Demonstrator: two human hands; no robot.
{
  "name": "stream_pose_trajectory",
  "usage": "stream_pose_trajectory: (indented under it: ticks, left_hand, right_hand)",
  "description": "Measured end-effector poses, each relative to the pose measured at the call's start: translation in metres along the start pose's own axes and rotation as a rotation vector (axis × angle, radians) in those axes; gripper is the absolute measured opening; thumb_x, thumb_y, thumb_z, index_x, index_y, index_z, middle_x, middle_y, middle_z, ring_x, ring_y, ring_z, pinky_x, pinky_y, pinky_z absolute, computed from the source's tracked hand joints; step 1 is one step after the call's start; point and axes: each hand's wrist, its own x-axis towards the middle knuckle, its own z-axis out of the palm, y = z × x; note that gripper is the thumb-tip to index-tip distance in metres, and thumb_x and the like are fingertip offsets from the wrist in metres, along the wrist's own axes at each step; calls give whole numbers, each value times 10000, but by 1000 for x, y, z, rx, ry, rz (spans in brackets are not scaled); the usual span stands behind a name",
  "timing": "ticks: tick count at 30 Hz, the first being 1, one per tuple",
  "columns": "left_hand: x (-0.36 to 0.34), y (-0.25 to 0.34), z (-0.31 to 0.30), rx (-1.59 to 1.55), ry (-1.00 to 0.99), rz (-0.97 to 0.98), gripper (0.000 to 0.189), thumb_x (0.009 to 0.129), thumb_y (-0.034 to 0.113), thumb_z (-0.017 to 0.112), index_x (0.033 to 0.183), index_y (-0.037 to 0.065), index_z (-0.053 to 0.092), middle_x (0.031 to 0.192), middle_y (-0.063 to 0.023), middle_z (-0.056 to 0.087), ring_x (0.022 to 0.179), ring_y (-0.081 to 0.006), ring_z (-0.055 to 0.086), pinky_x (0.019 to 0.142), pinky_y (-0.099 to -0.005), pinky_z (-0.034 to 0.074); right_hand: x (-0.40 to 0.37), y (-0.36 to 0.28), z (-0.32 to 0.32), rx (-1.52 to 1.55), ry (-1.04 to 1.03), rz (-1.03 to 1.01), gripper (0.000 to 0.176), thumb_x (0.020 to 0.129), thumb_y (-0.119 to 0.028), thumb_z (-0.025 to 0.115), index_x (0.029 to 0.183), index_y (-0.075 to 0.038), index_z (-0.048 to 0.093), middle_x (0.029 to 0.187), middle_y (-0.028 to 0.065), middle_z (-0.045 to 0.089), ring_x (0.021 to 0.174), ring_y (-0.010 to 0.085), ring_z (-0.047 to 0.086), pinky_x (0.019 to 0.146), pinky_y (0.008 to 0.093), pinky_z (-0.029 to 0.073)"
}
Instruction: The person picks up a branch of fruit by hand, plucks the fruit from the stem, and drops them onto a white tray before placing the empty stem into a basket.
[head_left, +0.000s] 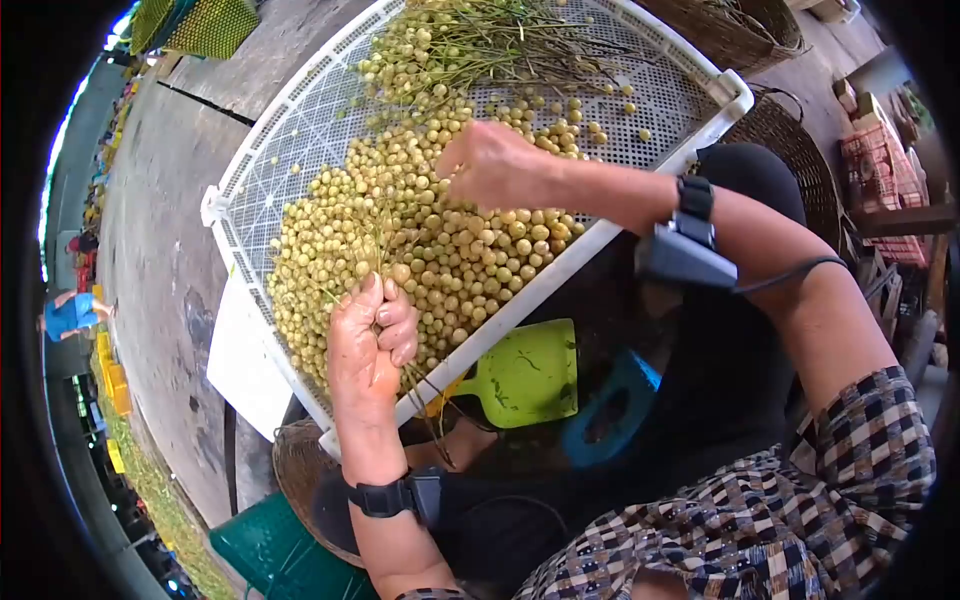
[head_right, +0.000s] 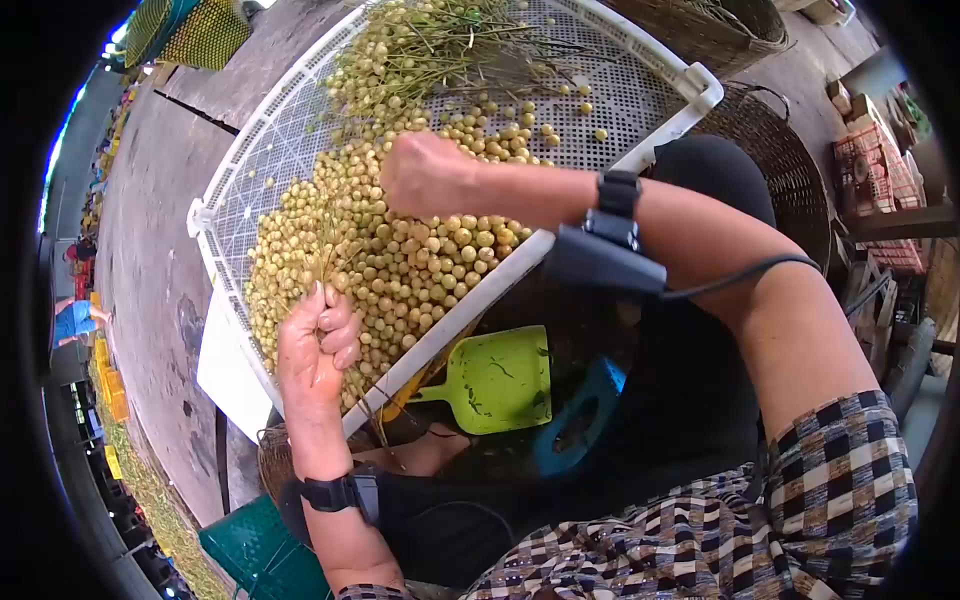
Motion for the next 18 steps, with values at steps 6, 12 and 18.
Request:
stream_pose_trajectory:
  ticks: [6, 12, 18]
  left_hand:
    - [8, -7, 7, -25, 46, -8, 229, 950, 273, 472, 831, 81, 503, 611, 41, 392, 443, -68, 319, 369, -225, 238]
    - [5, -4, 6, -78, -63, -27, 233, 958, 290, 450, 835, 94, 477, 614, 55, 338, 451, -57, 291, 362, -210, 233]
    - [6, -6, 7, -151, -261, -70, 243, 965, 298, 440, 838, 92, 466, 614, 51, 310, 457, -58, 276, 356, -207, 229]
  right_hand:
    - [-44, -43, 19, 564, -337, -41, 157, 766, -77, 608, 661, 38, 624, 592, 118, 606, 502, 155, 598, 428, 255, 482]
    - [-28, -30, 14, 570, -352, -38, 166, 767, -95, 615, 805, 67, 615, 639, 111, 630, 522, 140, 599, 464, 247, 499]
    - [-16, -15, 12, 940, -294, 23, 272, 763, -26, 612, 1011, 85, 613, 739, 134, 639, 552, 176, 619, 520, 273, 541]
